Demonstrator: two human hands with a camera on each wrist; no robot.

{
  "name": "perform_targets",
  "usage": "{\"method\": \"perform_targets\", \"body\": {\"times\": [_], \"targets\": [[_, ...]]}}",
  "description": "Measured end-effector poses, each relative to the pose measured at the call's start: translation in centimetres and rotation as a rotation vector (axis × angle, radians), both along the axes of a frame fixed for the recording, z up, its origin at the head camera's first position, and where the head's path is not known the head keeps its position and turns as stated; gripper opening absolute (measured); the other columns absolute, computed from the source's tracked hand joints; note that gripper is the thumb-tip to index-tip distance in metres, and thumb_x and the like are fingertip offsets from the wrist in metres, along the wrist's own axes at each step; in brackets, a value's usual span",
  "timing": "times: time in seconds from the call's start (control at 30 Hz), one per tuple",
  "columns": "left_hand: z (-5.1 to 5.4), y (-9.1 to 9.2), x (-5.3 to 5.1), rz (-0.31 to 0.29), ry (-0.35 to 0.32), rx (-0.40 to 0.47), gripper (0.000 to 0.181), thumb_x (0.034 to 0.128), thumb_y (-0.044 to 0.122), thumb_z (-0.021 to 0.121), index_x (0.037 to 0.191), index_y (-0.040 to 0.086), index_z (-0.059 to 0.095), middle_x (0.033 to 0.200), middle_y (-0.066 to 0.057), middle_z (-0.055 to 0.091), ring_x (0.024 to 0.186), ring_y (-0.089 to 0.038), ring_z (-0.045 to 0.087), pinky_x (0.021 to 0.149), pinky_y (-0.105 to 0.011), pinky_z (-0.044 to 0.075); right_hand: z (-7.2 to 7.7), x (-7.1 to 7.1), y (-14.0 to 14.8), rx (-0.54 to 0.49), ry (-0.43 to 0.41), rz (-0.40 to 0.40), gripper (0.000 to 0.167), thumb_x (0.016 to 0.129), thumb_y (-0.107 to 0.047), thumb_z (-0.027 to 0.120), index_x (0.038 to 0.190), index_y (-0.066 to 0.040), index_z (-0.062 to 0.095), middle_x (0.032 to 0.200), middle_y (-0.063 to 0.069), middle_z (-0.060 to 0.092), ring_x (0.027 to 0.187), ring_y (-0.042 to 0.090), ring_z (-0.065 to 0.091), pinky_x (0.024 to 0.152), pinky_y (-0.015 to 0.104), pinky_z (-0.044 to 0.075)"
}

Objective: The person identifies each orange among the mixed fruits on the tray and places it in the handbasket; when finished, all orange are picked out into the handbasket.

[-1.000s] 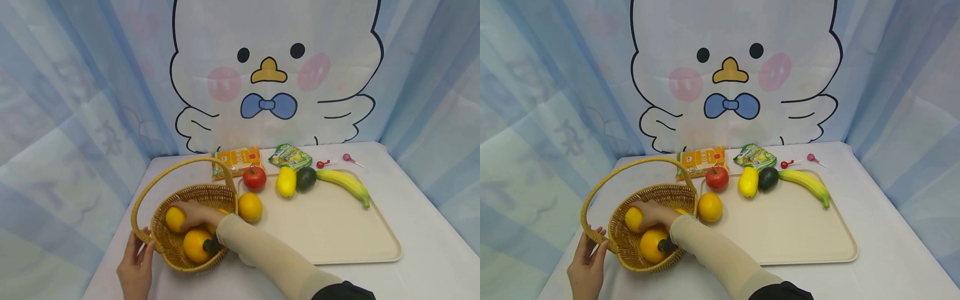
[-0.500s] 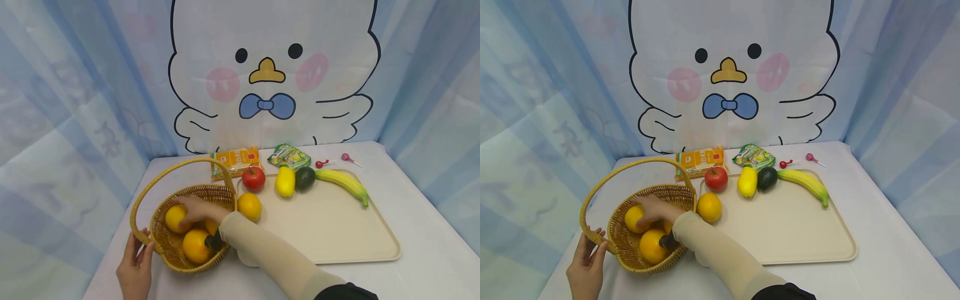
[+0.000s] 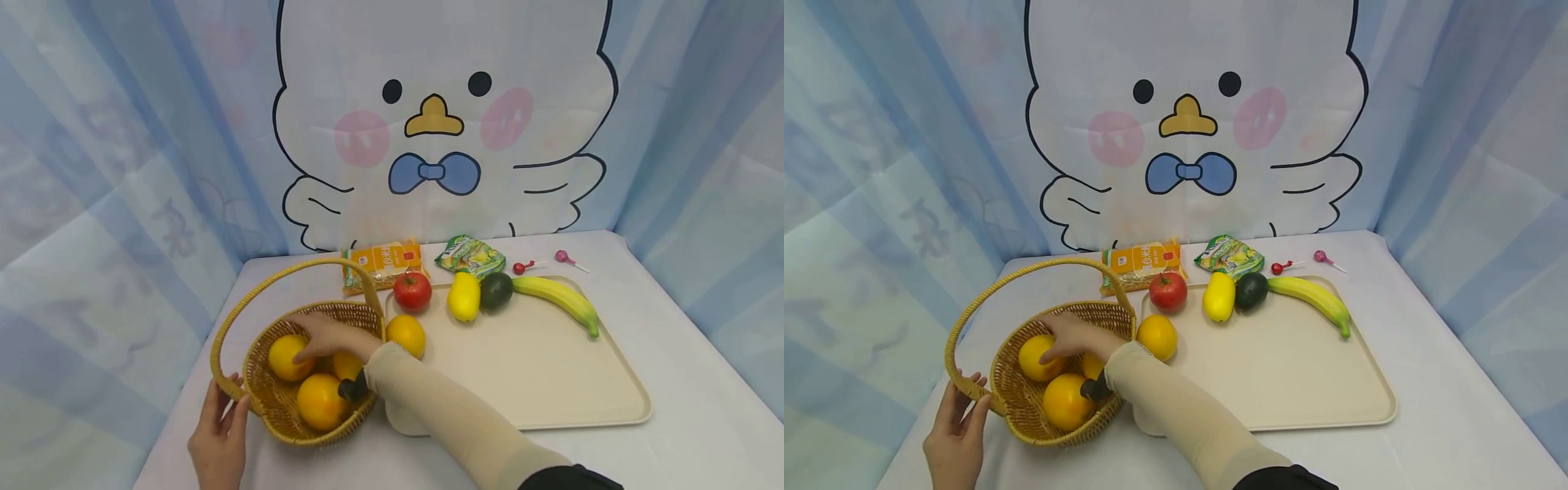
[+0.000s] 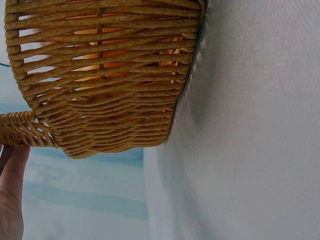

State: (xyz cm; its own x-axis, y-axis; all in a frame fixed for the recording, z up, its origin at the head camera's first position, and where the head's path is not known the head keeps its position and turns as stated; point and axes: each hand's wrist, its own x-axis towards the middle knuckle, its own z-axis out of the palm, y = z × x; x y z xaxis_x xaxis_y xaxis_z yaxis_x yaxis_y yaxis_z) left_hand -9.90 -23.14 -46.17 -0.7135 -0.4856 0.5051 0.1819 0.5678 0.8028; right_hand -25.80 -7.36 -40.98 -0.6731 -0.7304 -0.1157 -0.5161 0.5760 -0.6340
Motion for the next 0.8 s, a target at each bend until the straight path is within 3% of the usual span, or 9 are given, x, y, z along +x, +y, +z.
{"method": "perform_targets", "body": {"times": [0.03, 0.2, 0.3, 0.43, 0.63, 0.8], "targets": [[-0.5, -0.3, -0.2, 0.001, 0.0, -0.002, 0.062, 0.0858, 0.0, 0.065, 0.139, 0.025, 0.047, 0.117, 0.021, 0.06, 0.104, 0.017, 0.053, 0.085, -0.001, 0.049, 0.0, 0.0, 0.1, -0.006, 0.002, 0.004, 0.076, 0.084, -0.029, 0.071, 0.148, -0.02, 0.031, 0.151, 0.002, 0.036, 0.14, 0.02, 0.033, 0.119, 0.032, 0.033], [-1.0, -0.5, -0.3, 0.006, -0.018, -0.004, 0.06, 0.0873, 0.003, 0.064, 0.14, 0.024, 0.045, 0.122, -0.013, 0.064, 0.105, 0.017, 0.053, 0.084, 0.001, 0.048, 0.5, 0.0, 0.8, -0.04, 0.019, 0.019, 0.075, 0.085, -0.029, 0.07, 0.148, -0.018, 0.031, 0.152, 0.001, 0.035, 0.14, 0.019, 0.032, 0.12, 0.031, 0.031], [-0.5, -0.2, -0.1, 0.001, -0.007, 0.004, 0.06, 0.0865, 0.002, 0.065, 0.14, 0.021, 0.046, 0.121, -0.018, 0.064, 0.104, 0.017, 0.053, 0.084, 0.001, 0.048, 1.0, 0.2, 1.3, -0.059, 0.027, 0.025, 0.075, 0.085, -0.028, 0.07, 0.148, -0.016, 0.031, 0.152, 0.002, 0.035, 0.141, 0.018, 0.032, 0.121, 0.031, 0.029], [-0.3, -0.2, -0.1, -0.006, 0.012, -0.002, 0.059, 0.0861, 0.001, 0.065, 0.139, 0.02, 0.047, 0.121, -0.012, 0.065, 0.104, 0.016, 0.054, 0.083, 0.001, 0.048, 1.5, 0.3, 2.4, -0.082, 0.032, 0.04, 0.073, 0.085, -0.028, 0.07, 0.147, -0.017, 0.032, 0.152, 0.002, 0.036, 0.141, 0.019, 0.032, 0.122, 0.032, 0.028], [-0.2, -0.1, -0.1, -0.003, 0.002, -0.001, 0.062, 0.0853, -0.001, 0.065, 0.138, 0.027, 0.047, 0.115, 0.024, 0.058, 0.104, 0.015, 0.055, 0.083, 0.0, 0.049, 1.6, 0.3, 4.0, -0.112, 0.065, 0.069, 0.073, 0.085, -0.03, 0.071, 0.147, -0.017, 0.034, 0.152, 0.003, 0.037, 0.141, 0.019, 0.032, 0.122, 0.034, 0.029], [-0.2, -0.1, -0.1, -0.011, 0.01, 0.001, 0.063, 0.0844, -0.003, 0.065, 0.138, 0.026, 0.048, 0.114, 0.029, 0.055, 0.104, 0.015, 0.056, 0.083, 0.0, 0.049, 1.7, 0.3, 4.9, -0.124, 0.094, 0.093, 0.075, 0.084, -0.031, 0.071, 0.147, -0.016, 0.033, 0.151, 0.004, 0.037, 0.14, 0.018, 0.034, 0.121, 0.031, 0.03]]}}
